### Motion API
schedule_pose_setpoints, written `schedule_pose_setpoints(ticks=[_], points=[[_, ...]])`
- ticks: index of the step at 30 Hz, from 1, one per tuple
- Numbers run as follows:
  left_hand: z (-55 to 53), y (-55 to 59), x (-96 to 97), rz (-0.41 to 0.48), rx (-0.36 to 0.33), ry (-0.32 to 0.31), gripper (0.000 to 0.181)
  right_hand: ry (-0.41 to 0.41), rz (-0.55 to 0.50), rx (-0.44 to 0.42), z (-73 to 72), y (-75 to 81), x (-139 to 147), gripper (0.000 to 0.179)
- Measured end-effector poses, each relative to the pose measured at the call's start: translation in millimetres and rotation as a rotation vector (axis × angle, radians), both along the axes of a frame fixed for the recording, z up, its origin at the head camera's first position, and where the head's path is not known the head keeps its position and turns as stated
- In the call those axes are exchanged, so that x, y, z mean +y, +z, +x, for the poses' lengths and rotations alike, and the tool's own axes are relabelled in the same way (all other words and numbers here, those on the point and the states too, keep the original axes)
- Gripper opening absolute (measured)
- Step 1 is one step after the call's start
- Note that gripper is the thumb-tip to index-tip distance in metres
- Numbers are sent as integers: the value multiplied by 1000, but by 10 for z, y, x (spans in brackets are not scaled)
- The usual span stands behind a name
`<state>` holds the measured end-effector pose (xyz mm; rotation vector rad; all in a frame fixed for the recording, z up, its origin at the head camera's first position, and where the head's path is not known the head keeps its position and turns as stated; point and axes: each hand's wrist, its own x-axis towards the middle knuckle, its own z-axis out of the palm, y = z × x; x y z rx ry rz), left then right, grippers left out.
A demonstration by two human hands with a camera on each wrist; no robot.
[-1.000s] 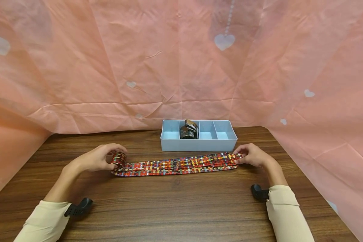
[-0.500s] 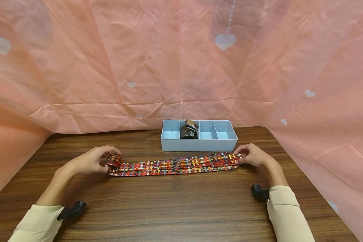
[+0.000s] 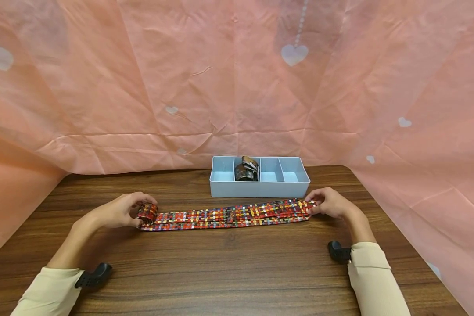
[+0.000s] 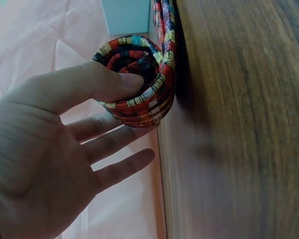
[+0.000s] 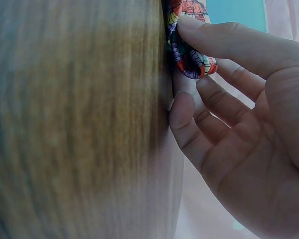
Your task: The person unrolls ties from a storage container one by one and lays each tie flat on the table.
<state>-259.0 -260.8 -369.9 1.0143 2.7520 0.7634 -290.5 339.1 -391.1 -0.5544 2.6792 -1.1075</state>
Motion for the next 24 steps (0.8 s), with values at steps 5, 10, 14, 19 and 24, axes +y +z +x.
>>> schedule_pose_setpoints(ticks=[5,10,14,19,24], points=[[-3,-26,30,-13,-11,5,54,-2,6,1,-4,-2,-2,30],[-14,-59,68,-10,-12,15,52,-4,0,1,-12,-16,1,30],[-26,-80,85,-14,-7,26,51,-2,-4,2,-12,-16,3,30],[-28,-76,76,-5,-5,35,48,2,-11,-3,-9,-9,2,30],[-15,-46,50,24,-1,34,48,1,-12,-5,-7,-9,2,30]])
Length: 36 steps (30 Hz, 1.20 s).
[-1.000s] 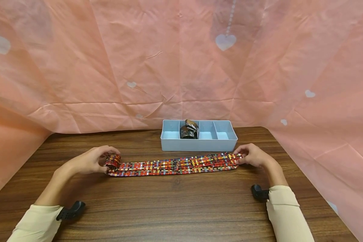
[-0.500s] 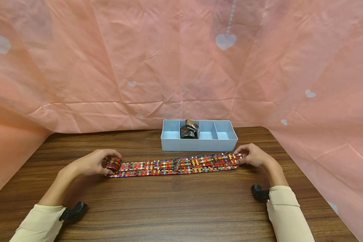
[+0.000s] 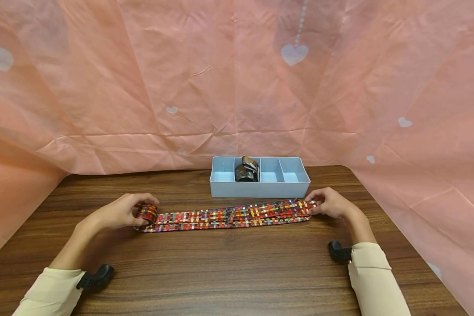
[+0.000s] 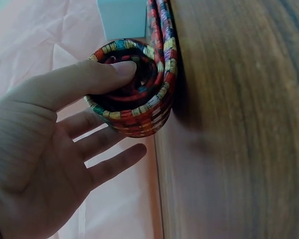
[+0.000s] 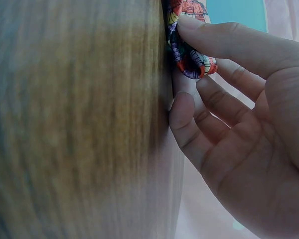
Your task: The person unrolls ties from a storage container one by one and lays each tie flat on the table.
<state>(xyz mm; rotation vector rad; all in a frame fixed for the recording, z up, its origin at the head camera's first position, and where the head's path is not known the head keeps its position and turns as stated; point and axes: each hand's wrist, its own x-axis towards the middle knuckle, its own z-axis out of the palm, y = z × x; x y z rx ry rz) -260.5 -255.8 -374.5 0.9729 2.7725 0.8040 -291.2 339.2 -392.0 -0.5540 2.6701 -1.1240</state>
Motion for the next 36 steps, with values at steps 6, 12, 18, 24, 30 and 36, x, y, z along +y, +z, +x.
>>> schedule_pose_setpoints(ticks=[6,12,18,24,30,36], points=[[-2,32,-58,34,-6,-16,49,-5,5,-1,-2,-6,-1,30],[-10,45,-110,48,-38,-13,51,-9,12,2,-3,-15,6,30],[6,72,-124,54,-26,-3,51,-9,0,-6,2,-10,-1,30],[26,100,-159,82,-7,-6,51,-10,25,1,-4,-2,3,31],[35,126,-239,65,26,17,51,-8,41,9,-16,-11,17,31],[34,130,-306,73,18,19,54,-9,40,16,-17,-25,20,30]])
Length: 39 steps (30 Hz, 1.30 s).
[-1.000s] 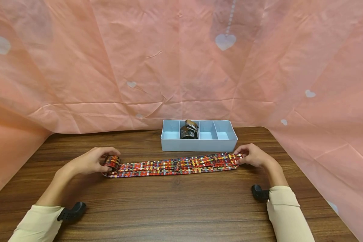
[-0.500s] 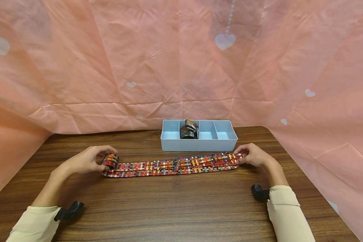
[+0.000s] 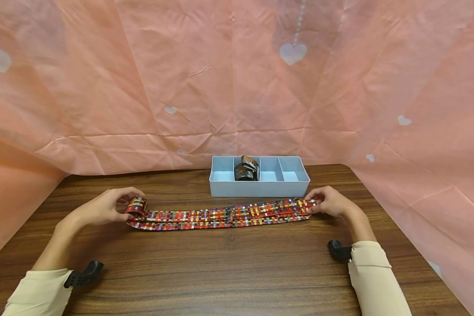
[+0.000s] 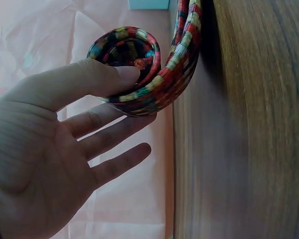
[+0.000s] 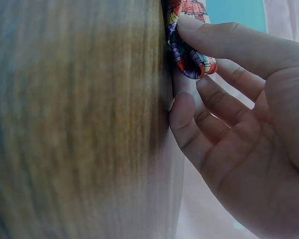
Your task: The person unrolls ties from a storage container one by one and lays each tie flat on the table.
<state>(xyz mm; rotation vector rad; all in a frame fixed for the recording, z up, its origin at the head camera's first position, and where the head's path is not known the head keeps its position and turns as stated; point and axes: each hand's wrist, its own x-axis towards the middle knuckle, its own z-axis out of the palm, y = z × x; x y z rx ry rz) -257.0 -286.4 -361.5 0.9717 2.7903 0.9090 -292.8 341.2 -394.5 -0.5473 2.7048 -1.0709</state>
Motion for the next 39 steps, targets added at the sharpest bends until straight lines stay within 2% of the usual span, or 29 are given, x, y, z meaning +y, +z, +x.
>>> schedule_pose_setpoints(ticks=[4,10,18,23,31,39], points=[[3,5,-26,-3,-16,8,57,2,-15,-6,6,8,-6,31],[7,18,-52,-30,19,14,58,-1,-40,-17,9,10,-10,31],[31,20,-109,-51,34,15,58,43,-53,44,3,-20,22,28],[44,-8,-157,-62,1,27,61,36,-42,43,-1,-19,22,28],[42,-28,-199,-68,-30,34,60,9,-41,-5,9,5,-1,30],[52,-39,-205,-111,-76,72,60,10,-21,11,2,4,3,30]])
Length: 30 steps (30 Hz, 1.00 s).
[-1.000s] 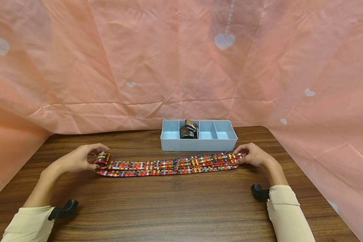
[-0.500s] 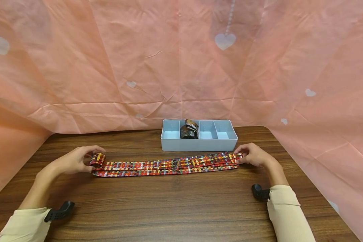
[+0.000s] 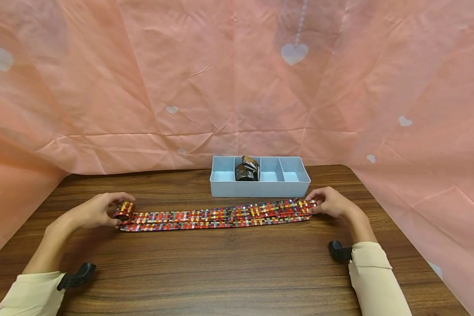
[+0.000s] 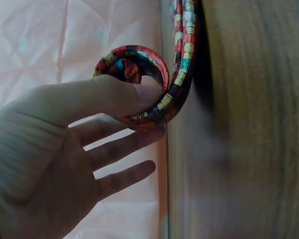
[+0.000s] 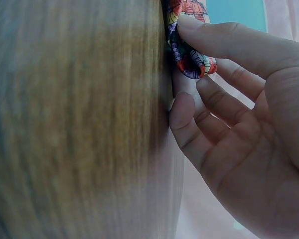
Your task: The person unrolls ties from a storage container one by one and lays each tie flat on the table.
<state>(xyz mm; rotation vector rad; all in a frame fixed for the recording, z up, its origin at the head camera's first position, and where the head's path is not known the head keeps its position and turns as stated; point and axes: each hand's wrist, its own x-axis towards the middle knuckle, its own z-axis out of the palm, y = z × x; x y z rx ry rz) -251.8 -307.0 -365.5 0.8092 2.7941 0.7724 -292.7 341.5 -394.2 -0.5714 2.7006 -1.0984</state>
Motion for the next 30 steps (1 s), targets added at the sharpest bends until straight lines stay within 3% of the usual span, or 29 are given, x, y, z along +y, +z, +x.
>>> schedule_pose_setpoints(ticks=[10,23,30], points=[[-15,-40,35,-64,25,7,57,-3,-12,-24,5,7,-9,30],[-21,-15,21,-5,53,-2,49,5,-27,-15,16,16,-19,30],[1,36,-35,4,102,-3,46,5,-22,-9,16,17,-21,30]])
